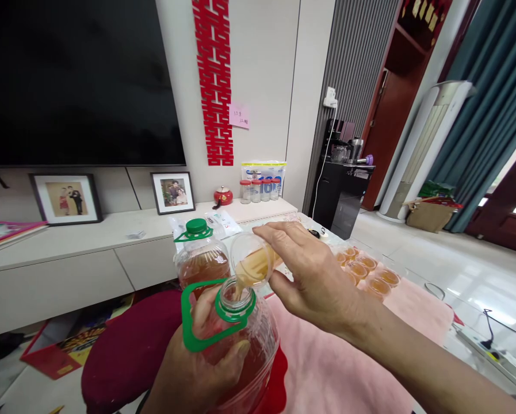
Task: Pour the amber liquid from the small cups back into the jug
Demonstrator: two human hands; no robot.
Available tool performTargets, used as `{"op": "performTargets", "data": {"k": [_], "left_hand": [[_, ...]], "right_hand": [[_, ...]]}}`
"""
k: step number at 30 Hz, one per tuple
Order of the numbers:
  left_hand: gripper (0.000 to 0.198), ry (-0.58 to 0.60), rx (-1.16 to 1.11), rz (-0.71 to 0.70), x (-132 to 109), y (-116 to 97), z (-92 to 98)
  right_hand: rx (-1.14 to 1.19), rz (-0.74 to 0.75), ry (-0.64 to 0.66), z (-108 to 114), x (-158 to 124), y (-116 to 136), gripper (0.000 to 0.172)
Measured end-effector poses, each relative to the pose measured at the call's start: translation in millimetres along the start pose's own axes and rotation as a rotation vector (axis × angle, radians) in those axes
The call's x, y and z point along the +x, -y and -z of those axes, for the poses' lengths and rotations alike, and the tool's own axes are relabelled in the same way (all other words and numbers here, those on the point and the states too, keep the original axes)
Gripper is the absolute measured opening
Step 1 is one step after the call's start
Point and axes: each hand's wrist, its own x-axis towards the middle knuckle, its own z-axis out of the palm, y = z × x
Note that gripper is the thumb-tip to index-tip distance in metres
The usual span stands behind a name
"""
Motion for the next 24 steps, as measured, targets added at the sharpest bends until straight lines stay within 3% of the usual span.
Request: {"op": "performTargets", "data": {"k": [9, 16, 21, 24], "left_hand": [[0.016, 0.032, -0.094, -0.009, 11, -13, 2.1], [0.022, -0.031, -0.057, -0.071, 9, -14, 2.9], [0.044, -0.052, 0.091, -0.096, 4, -5, 1.7], [0.039, -0.061, 0.087, -0.116, 6, -7, 1.7]], "right_hand": [[-0.087, 0.072, -0.010, 1, 1, -1, 0.060], [-0.132, 0.095, 0.012, 2, 3, 0, 0.058], [-0.172, 0.123, 0.005, 3, 4, 2, 0.052], [-0.205, 0.147, -0.004, 3, 5, 4, 0.048]]}}
